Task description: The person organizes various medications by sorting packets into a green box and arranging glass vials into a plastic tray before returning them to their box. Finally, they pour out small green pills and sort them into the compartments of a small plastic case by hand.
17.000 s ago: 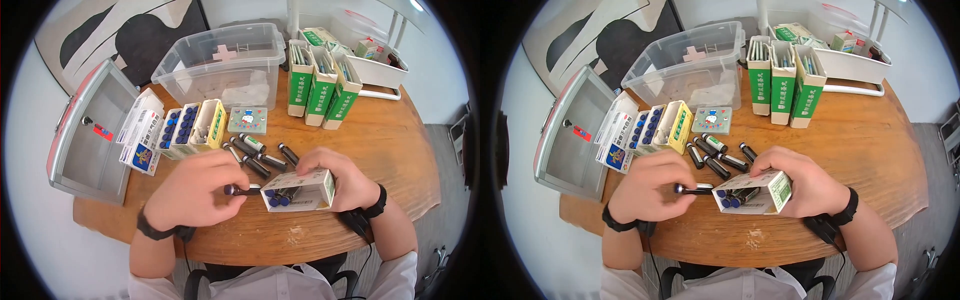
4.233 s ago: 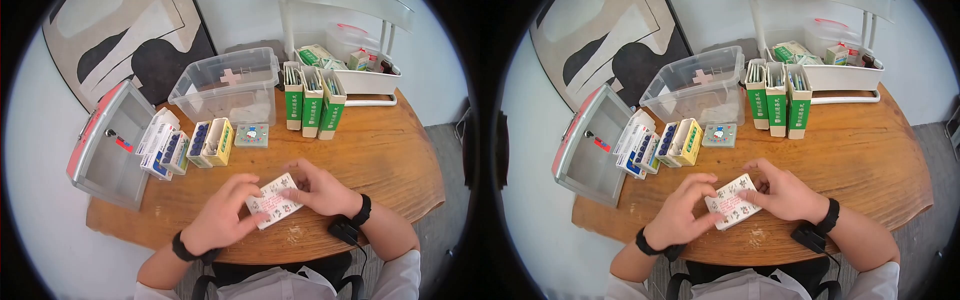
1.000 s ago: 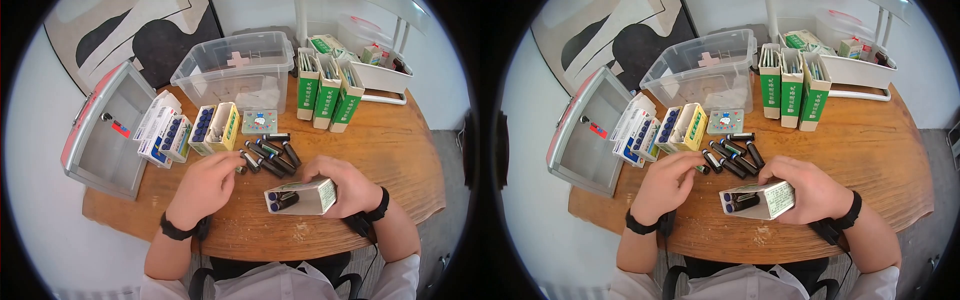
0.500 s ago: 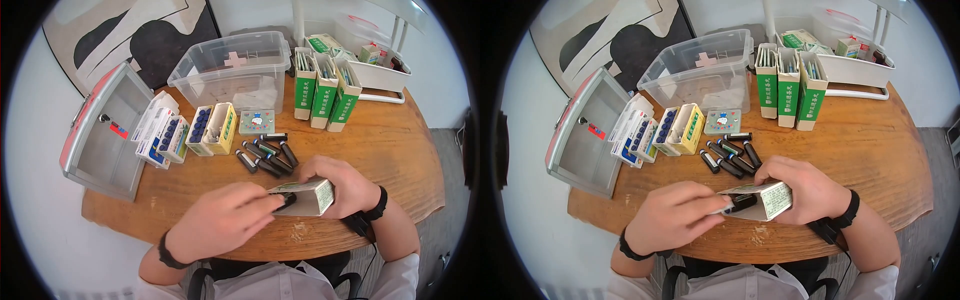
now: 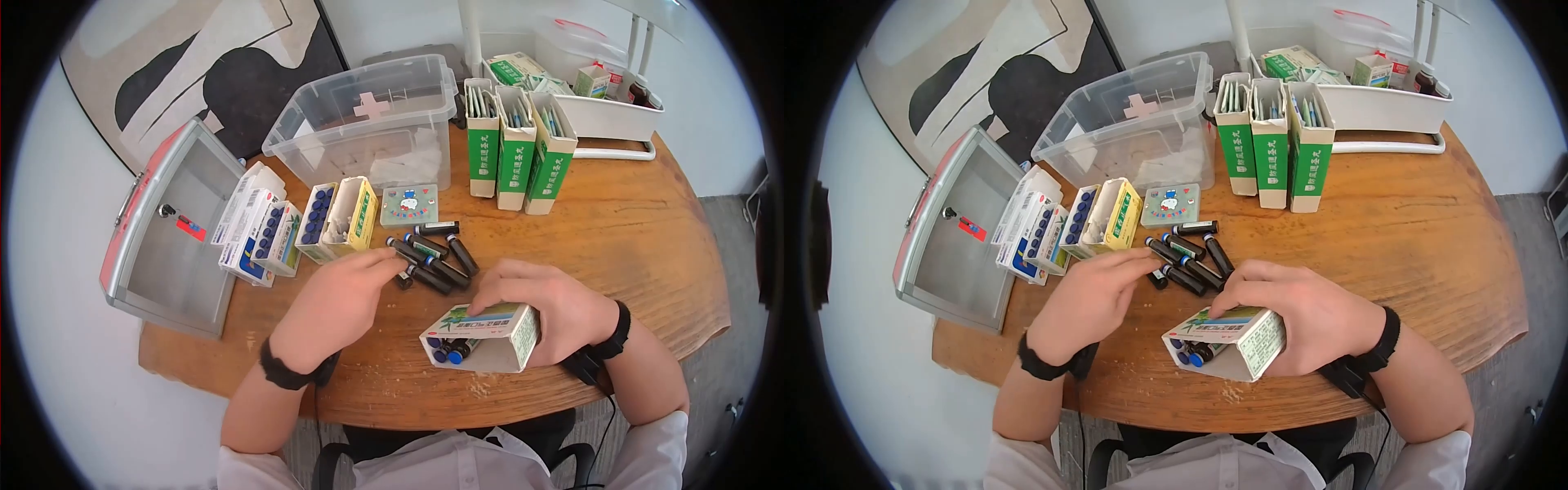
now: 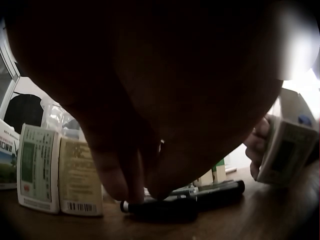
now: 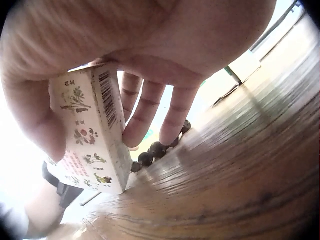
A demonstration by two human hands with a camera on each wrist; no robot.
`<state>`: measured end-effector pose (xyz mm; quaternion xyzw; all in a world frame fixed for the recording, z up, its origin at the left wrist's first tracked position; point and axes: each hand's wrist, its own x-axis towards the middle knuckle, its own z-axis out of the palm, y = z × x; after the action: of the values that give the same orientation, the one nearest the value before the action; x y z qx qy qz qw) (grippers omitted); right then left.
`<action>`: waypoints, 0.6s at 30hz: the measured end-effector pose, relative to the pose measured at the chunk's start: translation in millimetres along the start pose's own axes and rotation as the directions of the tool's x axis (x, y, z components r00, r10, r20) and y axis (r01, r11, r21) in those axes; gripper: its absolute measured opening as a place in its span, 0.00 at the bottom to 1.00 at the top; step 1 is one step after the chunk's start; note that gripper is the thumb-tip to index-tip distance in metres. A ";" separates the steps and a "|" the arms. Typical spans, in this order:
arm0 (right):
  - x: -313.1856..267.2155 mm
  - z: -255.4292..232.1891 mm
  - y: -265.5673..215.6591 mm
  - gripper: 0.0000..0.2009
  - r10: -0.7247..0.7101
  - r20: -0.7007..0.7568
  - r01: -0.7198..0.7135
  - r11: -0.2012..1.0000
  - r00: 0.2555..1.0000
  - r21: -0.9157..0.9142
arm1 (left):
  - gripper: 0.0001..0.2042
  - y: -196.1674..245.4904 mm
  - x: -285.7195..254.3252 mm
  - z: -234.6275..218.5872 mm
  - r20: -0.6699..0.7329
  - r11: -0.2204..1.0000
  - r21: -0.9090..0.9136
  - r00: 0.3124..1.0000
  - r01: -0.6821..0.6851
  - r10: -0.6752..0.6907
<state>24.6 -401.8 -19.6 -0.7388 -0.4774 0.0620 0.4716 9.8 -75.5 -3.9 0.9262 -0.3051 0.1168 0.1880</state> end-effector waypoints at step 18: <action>0.3 1.7 2.0 0.31 0.025 -0.023 -0.026 0.998 0.999 -0.048 | 0.13 70.9 0.9 -28.4 0.106 0.963 -0.124 0.962 -0.238 0.251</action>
<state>25.2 -400.7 -21.9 -0.7568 -0.4638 0.0480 0.4581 -35.7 -116.8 41.7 0.8750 -0.4341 0.0658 0.2039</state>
